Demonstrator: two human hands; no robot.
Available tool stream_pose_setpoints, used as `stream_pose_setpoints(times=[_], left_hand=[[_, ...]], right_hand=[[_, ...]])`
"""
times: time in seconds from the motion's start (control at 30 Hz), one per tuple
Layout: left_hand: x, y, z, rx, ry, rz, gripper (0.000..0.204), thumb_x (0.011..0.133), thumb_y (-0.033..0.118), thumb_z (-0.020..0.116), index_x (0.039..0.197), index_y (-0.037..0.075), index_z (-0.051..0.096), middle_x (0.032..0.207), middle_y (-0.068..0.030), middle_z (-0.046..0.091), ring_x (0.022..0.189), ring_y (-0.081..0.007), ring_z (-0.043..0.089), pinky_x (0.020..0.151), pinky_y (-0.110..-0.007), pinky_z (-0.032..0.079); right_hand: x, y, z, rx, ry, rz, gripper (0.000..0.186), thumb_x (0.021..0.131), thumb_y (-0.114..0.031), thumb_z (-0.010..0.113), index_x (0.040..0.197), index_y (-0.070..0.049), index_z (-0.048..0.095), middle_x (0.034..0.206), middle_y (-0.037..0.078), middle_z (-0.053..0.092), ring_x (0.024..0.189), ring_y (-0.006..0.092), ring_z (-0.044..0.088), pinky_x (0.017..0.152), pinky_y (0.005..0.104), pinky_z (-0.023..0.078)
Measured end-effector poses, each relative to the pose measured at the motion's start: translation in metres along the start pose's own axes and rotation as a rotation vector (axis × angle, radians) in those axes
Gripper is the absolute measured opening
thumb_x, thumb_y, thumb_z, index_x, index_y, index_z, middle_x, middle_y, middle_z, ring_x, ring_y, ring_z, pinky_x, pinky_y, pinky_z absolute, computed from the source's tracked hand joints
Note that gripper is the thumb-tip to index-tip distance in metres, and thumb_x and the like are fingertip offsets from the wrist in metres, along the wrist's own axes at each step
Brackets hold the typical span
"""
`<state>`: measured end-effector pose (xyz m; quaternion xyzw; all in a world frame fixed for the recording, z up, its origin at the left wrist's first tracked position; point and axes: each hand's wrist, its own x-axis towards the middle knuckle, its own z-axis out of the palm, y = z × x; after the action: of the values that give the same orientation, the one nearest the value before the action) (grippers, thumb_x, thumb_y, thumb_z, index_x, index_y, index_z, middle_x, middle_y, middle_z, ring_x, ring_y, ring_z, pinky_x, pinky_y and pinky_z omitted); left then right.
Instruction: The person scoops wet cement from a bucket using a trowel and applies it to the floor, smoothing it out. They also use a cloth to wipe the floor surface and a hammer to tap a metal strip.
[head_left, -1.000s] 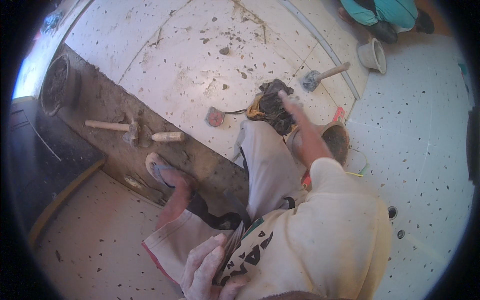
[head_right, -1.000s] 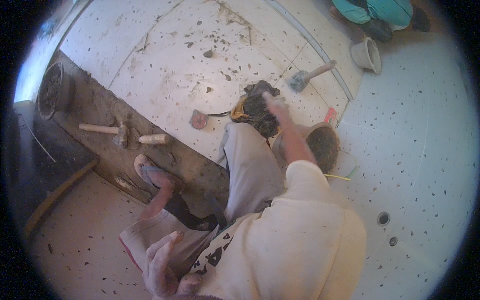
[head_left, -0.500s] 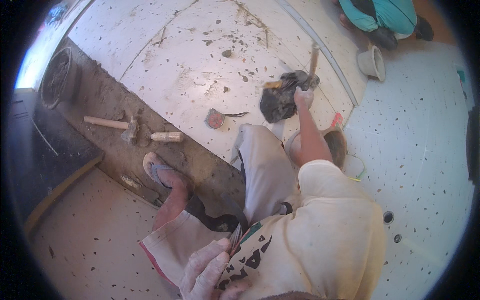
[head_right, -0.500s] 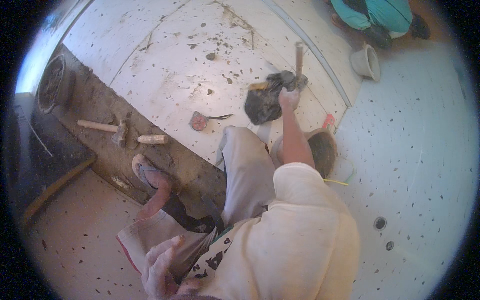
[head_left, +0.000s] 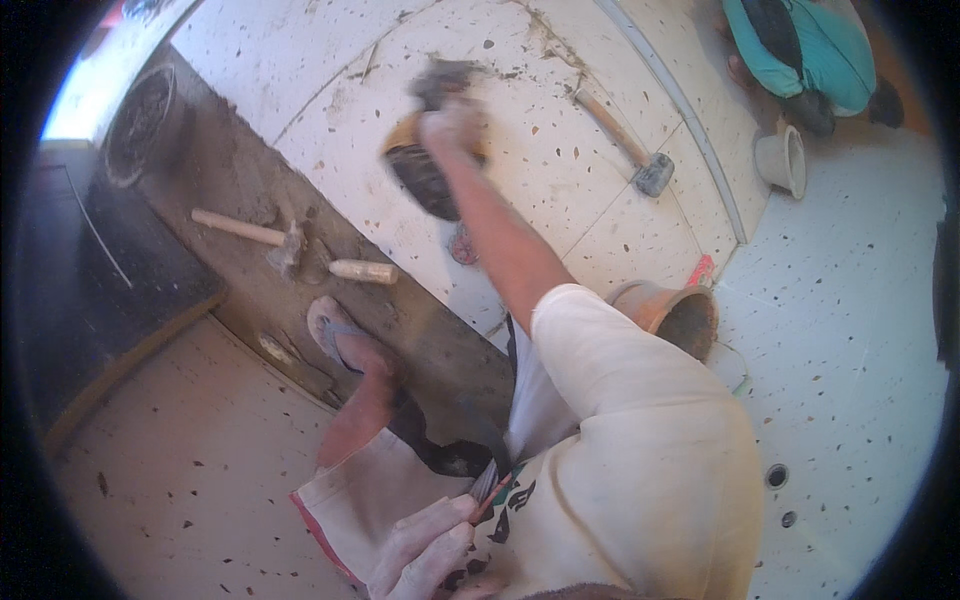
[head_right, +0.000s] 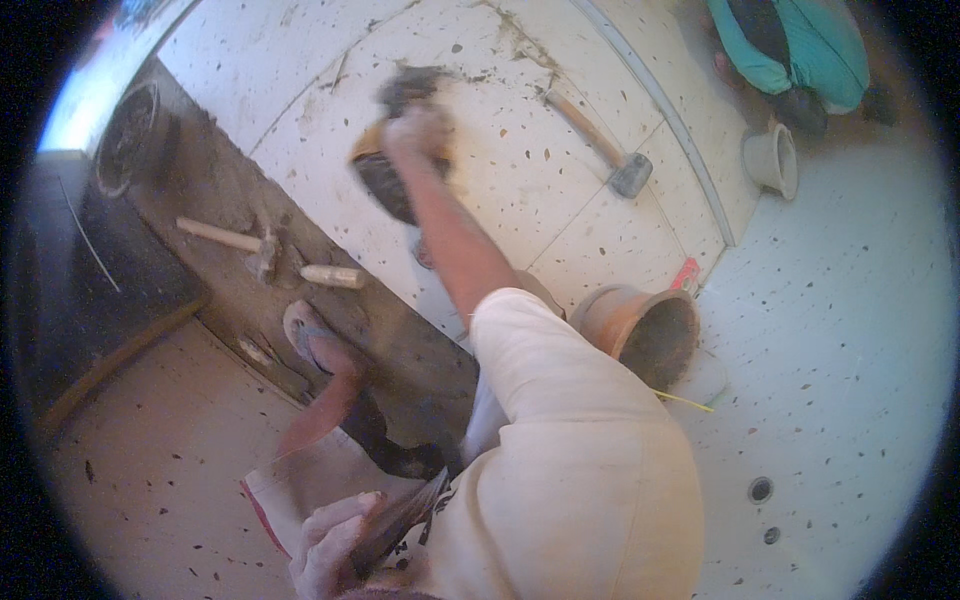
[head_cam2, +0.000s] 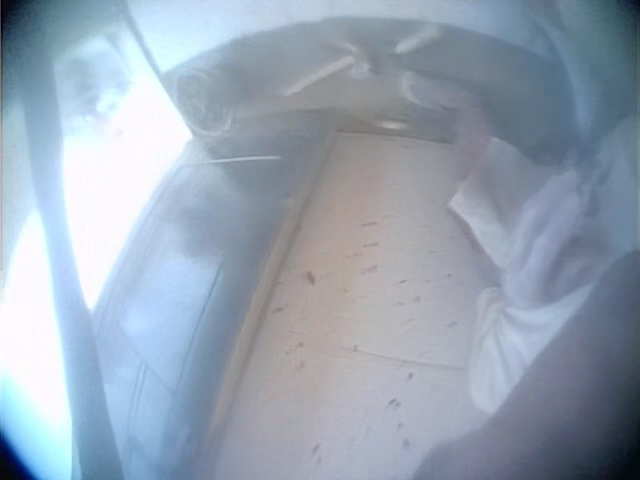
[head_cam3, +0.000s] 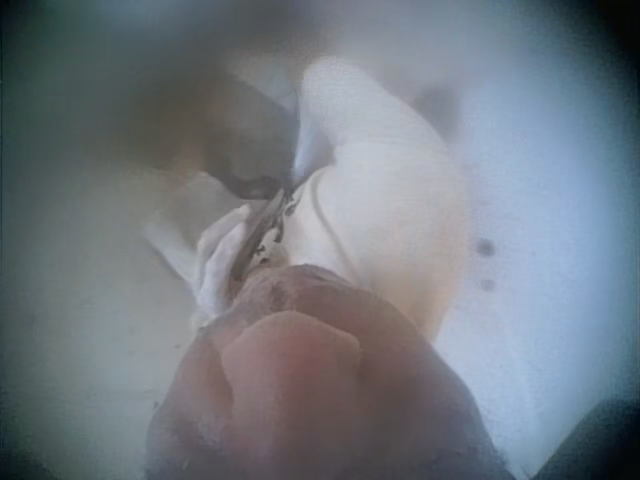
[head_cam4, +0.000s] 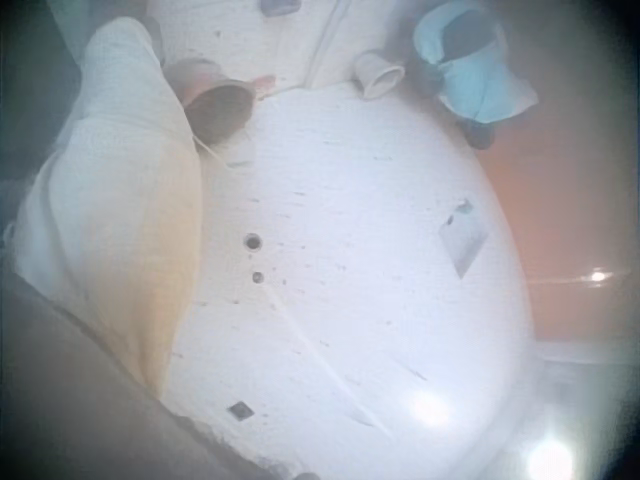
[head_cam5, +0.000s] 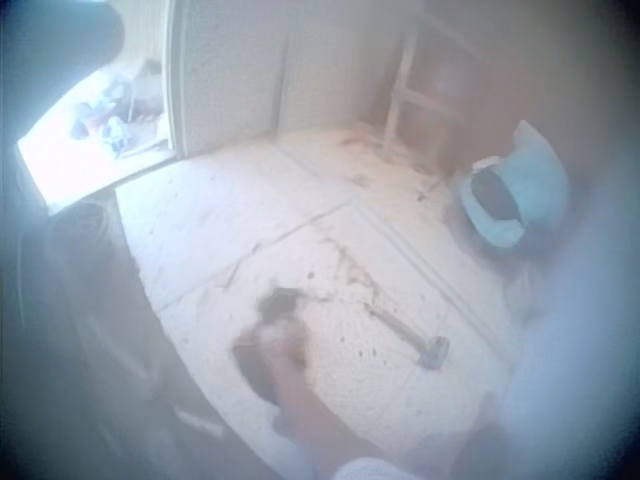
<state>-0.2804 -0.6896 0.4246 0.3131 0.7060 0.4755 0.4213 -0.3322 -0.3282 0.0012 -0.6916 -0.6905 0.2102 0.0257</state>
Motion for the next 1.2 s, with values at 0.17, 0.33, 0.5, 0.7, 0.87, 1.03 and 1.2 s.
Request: stream_pose_setpoints(times=[0.17, 0.33, 0.5, 0.7, 0.87, 1.03, 1.2], left_hand=[[0.002, -0.002, -0.002, 0.068, 0.021, 0.024, 0.044, 0.083, 0.015, 0.071, 0.119, -0.007, 0.059, 0.113, -0.0302, 0.064, 0.107, -0.0394, 0.064, 0.09, -0.043, 0.052], [0.005, -0.003, -0.005, 0.106, -0.012, 0.046, 0.045, 0.083, 0.015, 0.071, 0.12, -0.008, 0.059, 0.114, -0.0297, 0.064, 0.107, -0.0386, 0.064, 0.092, -0.043, 0.051], [-0.011, -0.023, -0.01, 0.231, -0.023, 0.127, 0.051, 0.082, 0.022, 0.072, 0.122, -0.007, 0.059, 0.116, -0.0275, 0.064, 0.106, -0.0381, 0.064, 0.095, -0.043, 0.049], [-0.005, -0.004, 0.008, 0.244, 0.072, 0.009, 0.064, 0.085, 0.038, 0.071, 0.128, -0.006, 0.057, 0.129, -0.0274, 0.057, 0.117, -0.0376, 0.058, 0.103, -0.045, 0.041], [0.031, 0.002, 0.012, 0.176, 0.067, 0.129, 0.067, 0.087, 0.044, 0.071, 0.126, -0.007, 0.055, 0.123, -0.0216, 0.06, 0.114, -0.0305, 0.059, 0.097, -0.04, 0.045], [0.152, -0.016, -0.004, 0.372, -0.065, 0.021, 0.065, 0.088, 0.04, 0.069, 0.132, -0.004, 0.052, 0.113, -0.0169, 0.064, 0.109, -0.0248, 0.061, 0.093, -0.035, 0.047], [0.297, -0.142, 0.052, 0.855, -0.221, 0.013, 0.076, 0.085, 0.041, 0.07, 0.138, -0.007, 0.044, 0.131, -0.0274, 0.054, 0.123, -0.0363, 0.053, 0.105, -0.042, 0.041]], right_hand=[[-0.033, -0.106, -0.009, 0.64, -0.167, -0.278, 0.052, 0.075, -0.017, 0.062, 0.123, -0.001, 0.058, 0.121, 0.031, 0.057, 0.113, 0.0441, 0.057, 0.098, 0.0439, 0.048], [0.015, -0.025, -0.033, 0.85, -0.15, -0.332, 0.053, 0.071, -0.027, 0.071, 0.115, 0.002, 0.061, 0.11, 0.021, 0.068, 0.105, 0.034, 0.065, 0.093, 0.039, 0.05], [0.048, 0.089, -0.081, 0.498, -0.212, -0.41, 0.074, 0.078, -0.046, 0.073, 0.132, 0.0, 0.052, 0.125, 0.022, 0.061, 0.12, 0.0328, 0.057, 0.103, 0.0417, 0.043], [0.12, 0.232, -0.12, -0.422, 0.179, -0.008, 0.054, 0.088, -0.041, 0.064, 0.13, -0.009, 0.051, 0.134, 0.018, 0.052, 0.123, 0.0327, 0.053, 0.099, 0.0467, 0.044], [0.131, 0.305, -0.139, -0.476, -0.016, -0.004, 0.037, 0.095, -0.031, 0.054, 0.128, -0.013, 0.051, 0.128, 0.016, 0.054, 0.123, 0.0322, 0.053, 0.093, 0.049, 0.049], [0.114, 0.367, -0.18, -0.349, -0.005, -0.017, 0.031, 0.096, -0.022, 0.051, 0.125, -0.01, 0.052, 0.118, 0.017, 0.06, 0.114, 0.0342, 0.059, 0.087, 0.0491, 0.053], [0.091, 0.427, -0.203, -0.312, -0.138, 0.214, 0.033, 0.093, -0.021, 0.052, 0.122, -0.006, 0.053, 0.112, 0.018, 0.062, 0.109, 0.0343, 0.061, 0.087, 0.0478, 0.052]])
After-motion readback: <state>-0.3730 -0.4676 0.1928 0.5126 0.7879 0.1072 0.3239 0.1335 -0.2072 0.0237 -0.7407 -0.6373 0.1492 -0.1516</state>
